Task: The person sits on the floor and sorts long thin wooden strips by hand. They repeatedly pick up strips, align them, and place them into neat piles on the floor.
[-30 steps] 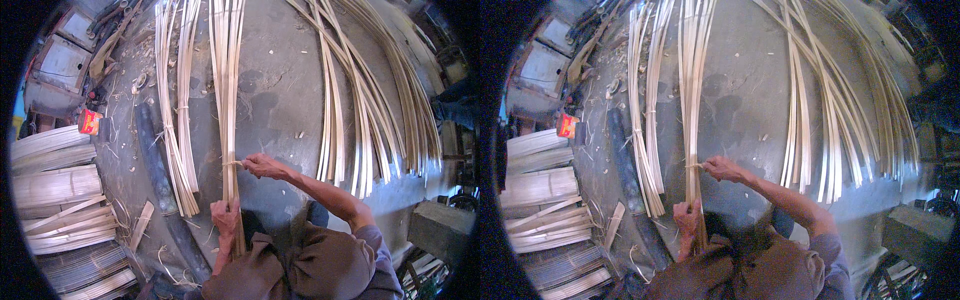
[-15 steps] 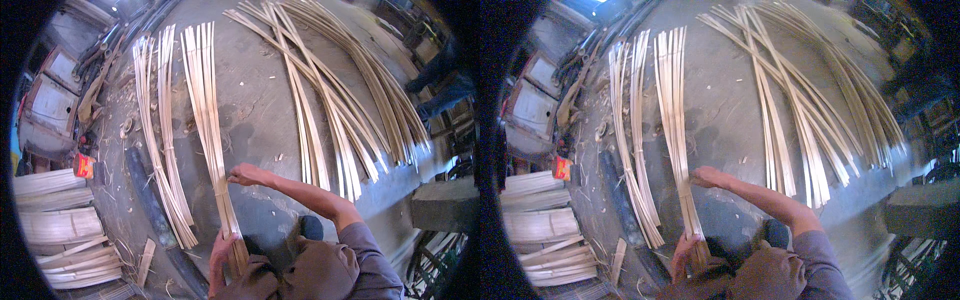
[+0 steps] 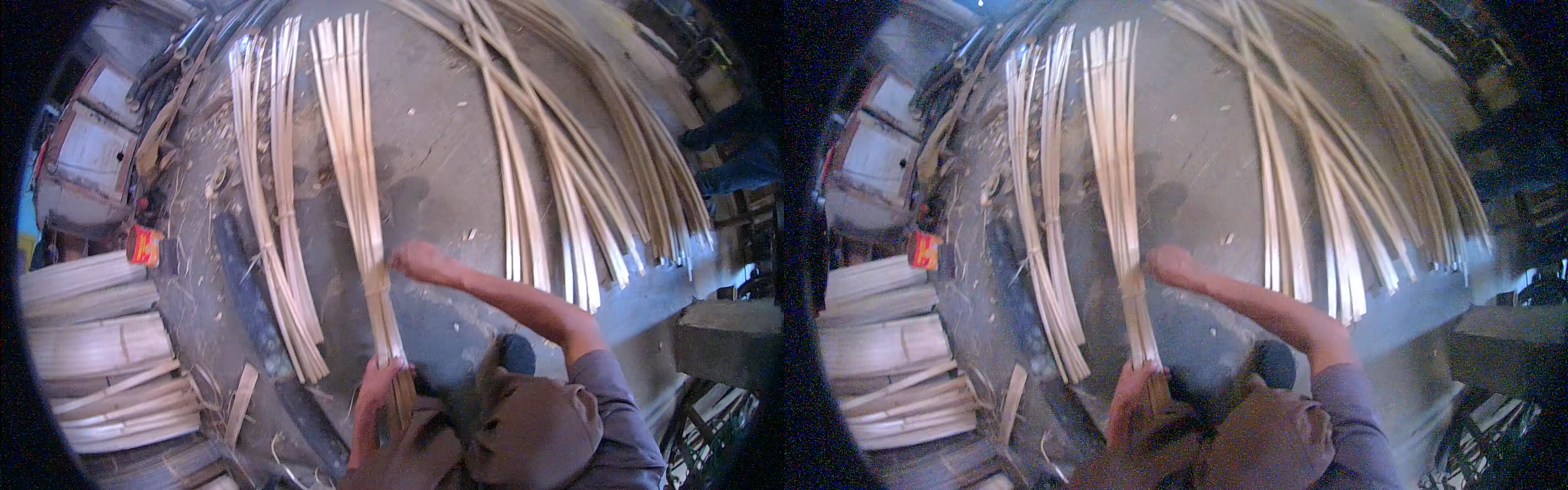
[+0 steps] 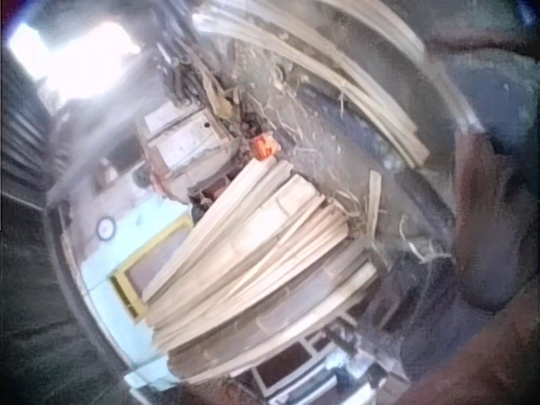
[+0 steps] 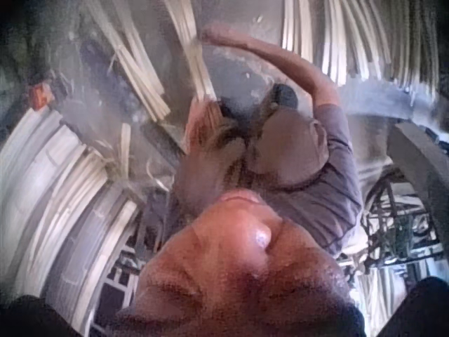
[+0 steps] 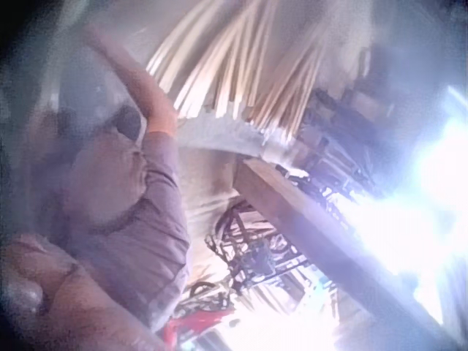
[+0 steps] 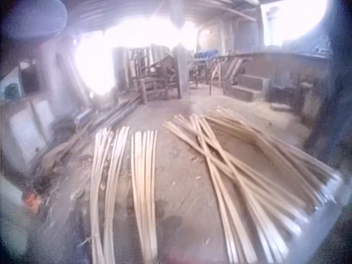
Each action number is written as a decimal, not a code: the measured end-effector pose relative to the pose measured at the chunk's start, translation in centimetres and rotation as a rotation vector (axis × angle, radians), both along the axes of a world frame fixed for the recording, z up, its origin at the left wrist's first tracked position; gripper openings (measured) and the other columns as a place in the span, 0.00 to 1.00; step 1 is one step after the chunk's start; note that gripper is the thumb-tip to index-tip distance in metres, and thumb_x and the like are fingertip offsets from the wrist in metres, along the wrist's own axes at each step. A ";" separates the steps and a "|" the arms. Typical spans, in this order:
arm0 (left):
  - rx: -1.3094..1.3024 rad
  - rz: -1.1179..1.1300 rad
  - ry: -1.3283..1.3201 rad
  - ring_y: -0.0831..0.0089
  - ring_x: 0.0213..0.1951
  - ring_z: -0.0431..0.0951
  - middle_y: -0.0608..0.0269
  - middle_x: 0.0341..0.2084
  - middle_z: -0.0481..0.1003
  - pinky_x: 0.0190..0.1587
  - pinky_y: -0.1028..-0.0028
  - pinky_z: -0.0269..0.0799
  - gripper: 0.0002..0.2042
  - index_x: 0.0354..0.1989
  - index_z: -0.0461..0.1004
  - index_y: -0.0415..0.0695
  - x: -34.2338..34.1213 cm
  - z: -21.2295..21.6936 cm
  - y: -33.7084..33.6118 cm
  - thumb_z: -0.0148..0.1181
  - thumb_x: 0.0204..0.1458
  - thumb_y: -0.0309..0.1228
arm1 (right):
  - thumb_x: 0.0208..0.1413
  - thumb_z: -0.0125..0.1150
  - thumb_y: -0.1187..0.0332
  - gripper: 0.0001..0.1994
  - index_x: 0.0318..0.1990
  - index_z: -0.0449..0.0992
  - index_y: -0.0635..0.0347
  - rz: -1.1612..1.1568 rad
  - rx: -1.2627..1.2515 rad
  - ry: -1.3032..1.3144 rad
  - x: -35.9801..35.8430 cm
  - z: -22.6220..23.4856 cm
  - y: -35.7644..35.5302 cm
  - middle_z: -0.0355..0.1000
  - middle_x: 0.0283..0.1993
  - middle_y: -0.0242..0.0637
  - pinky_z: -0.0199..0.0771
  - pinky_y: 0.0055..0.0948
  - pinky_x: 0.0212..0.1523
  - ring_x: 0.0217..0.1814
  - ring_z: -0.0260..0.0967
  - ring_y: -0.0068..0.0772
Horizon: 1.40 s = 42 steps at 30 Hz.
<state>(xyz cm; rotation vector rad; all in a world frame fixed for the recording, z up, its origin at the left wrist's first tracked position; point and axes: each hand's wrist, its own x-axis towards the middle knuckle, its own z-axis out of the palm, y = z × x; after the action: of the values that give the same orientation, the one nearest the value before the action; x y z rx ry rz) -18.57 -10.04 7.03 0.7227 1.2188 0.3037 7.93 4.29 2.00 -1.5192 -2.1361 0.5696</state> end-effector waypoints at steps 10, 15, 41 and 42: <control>0.019 -0.021 0.041 0.67 0.31 0.80 0.57 0.32 0.78 0.36 0.66 0.78 0.16 0.47 0.67 0.38 1.0 0.7 0.2 0.62 0.56 0.33 | 0.58 0.50 0.71 0.05 0.36 0.68 0.63 0.135 -0.052 -0.138 0.0 -0.9 -6.0 0.71 0.26 0.51 0.69 0.51 0.26 0.27 0.72 0.57; 0.002 0.019 0.119 0.65 0.34 0.80 0.57 0.35 0.77 0.40 0.64 0.77 0.18 0.50 0.67 0.38 1.5 1.2 0.1 0.62 0.56 0.34 | 0.61 0.46 0.71 0.05 0.37 0.67 0.63 0.062 -0.069 0.132 -0.6 4.7 -1.9 0.71 0.30 0.50 0.73 0.49 0.32 0.33 0.73 0.57; 0.562 0.720 0.007 0.65 0.35 0.77 0.53 0.32 0.78 0.42 0.67 0.74 0.32 0.34 0.76 0.33 3.0 2.3 11.2 0.37 0.66 0.53 | 0.53 0.69 0.52 0.31 0.59 0.67 0.60 -0.269 -1.073 1.250 -13.2 -0.7 -15.5 0.73 0.45 0.32 0.72 0.30 0.49 0.46 0.70 0.25; 0.601 0.763 -0.065 0.64 0.34 0.77 0.52 0.32 0.78 0.42 0.67 0.74 0.31 0.34 0.76 0.34 0.8 2.3 11.9 0.37 0.66 0.53 | 0.52 0.70 0.52 0.30 0.57 0.69 0.60 -0.323 -1.096 1.289 -13.0 -0.7 -15.5 0.73 0.44 0.32 0.73 0.30 0.48 0.45 0.70 0.25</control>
<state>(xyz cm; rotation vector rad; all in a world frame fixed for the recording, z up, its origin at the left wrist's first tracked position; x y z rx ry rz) -17.73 1.82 9.32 0.7144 1.3120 1.3554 -5.03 -11.19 1.28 -1.1957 -0.5115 2.0438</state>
